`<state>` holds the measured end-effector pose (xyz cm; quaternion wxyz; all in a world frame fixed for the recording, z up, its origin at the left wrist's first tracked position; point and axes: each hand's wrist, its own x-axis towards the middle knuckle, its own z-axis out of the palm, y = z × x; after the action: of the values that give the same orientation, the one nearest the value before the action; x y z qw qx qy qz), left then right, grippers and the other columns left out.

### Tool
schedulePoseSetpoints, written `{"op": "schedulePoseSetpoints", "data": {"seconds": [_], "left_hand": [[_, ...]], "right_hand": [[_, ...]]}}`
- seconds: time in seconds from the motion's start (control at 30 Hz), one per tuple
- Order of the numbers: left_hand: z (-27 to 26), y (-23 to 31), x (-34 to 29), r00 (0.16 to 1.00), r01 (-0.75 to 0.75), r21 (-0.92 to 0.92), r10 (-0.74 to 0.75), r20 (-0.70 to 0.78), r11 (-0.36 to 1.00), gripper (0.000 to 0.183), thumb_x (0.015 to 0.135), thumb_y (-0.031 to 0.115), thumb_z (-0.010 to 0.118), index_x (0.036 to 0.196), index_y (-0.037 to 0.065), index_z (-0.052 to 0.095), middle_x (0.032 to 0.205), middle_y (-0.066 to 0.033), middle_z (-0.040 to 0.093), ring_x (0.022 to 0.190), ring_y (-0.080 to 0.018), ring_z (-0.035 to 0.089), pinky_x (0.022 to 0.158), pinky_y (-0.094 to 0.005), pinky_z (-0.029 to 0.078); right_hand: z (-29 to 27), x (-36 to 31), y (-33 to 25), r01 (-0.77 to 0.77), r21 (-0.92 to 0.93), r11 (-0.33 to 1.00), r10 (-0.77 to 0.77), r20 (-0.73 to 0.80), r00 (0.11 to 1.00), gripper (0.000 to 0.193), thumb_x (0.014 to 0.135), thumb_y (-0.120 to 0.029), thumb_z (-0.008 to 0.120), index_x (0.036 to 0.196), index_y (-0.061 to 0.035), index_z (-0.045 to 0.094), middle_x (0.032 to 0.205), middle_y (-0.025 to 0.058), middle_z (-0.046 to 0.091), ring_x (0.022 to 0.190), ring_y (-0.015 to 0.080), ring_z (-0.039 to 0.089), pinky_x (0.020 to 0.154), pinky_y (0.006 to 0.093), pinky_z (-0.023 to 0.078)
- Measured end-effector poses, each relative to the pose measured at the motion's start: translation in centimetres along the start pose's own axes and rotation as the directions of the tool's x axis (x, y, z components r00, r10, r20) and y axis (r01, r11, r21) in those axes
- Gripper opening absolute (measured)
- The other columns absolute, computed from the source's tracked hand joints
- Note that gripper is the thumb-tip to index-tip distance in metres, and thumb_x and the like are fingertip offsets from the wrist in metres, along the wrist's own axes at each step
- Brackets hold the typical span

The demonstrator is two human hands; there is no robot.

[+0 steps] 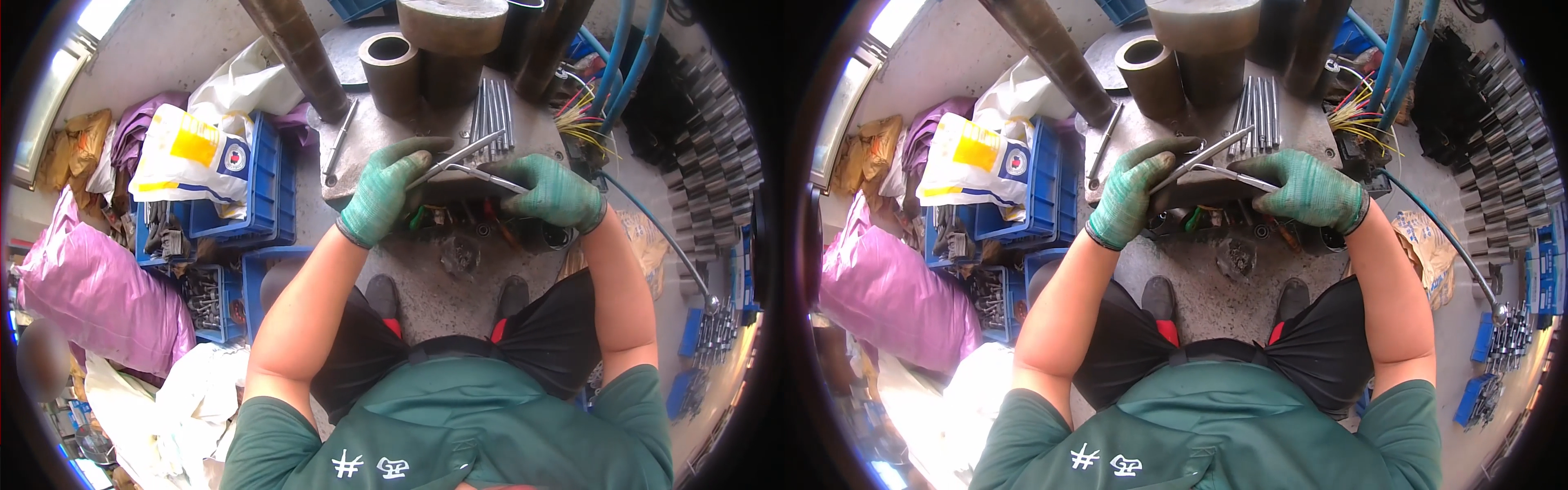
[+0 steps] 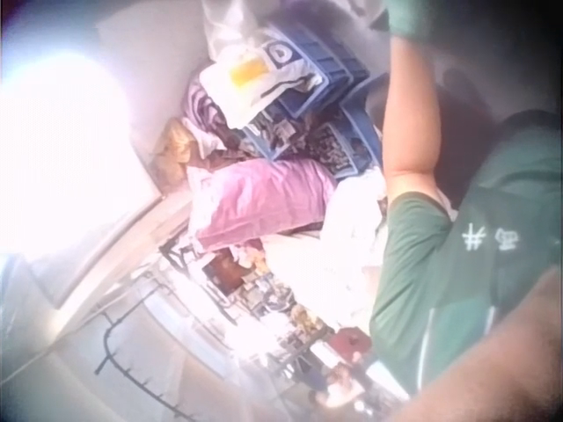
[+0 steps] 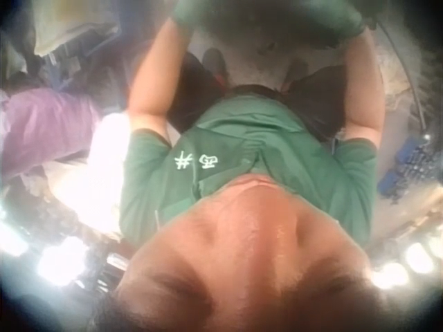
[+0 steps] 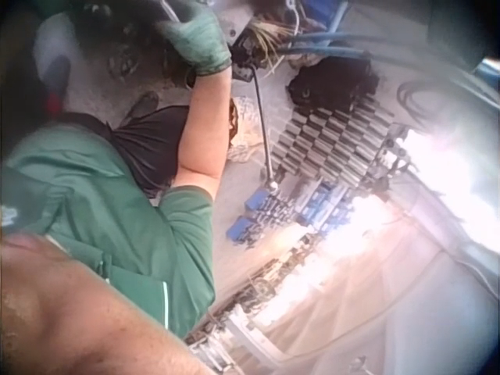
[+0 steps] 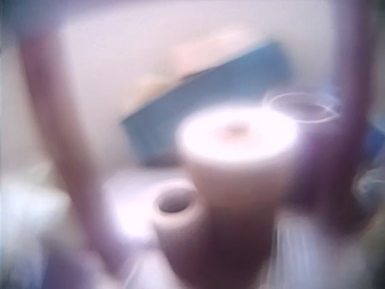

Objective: The person retrieves metal rods from a sack and installs snap rings onto the rods using pliers.

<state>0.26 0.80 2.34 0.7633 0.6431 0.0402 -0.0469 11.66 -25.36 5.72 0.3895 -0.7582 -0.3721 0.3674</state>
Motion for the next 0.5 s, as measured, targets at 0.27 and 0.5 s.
{"op": "schedulePoseSetpoints", "data": {"seconds": [0.27,0.5], "left_hand": [[-0.1,-2.8,1.0,0.999,0.020,-0.233,-0.011,0.038,0.972,0.049,0.100,0.010,0.052,0.144,-0.010,0.054,0.131,-0.0239,0.069,0.117,-0.0280,0.071,0.100,-0.0337,0.058],[0.7,-2.6,1.0,0.996,0.089,-0.547,-0.074,0.050,0.832,0.051,0.102,0.007,0.049,0.151,-0.008,0.044,0.132,-0.0241,0.069,0.051,-0.0080,0.048,0.049,-0.0218,0.044]], "right_hand": [[1.3,0.4,-1.7,-0.192,0.100,0.976,0.182,0.102,0.978,0.060,0.083,-0.003,0.067,0.143,-0.0017,0.062,0.112,0.0101,0.075,0.100,0.0155,0.070,0.089,0.0319,0.058],[1.4,0.7,-1.1,-0.100,0.102,0.990,0.093,0.068,0.993,0.062,0.082,-0.001,0.066,0.144,-0.0010,0.061,0.115,0.0100,0.075,0.103,0.0135,0.067,0.092,0.0326,0.056]]}}
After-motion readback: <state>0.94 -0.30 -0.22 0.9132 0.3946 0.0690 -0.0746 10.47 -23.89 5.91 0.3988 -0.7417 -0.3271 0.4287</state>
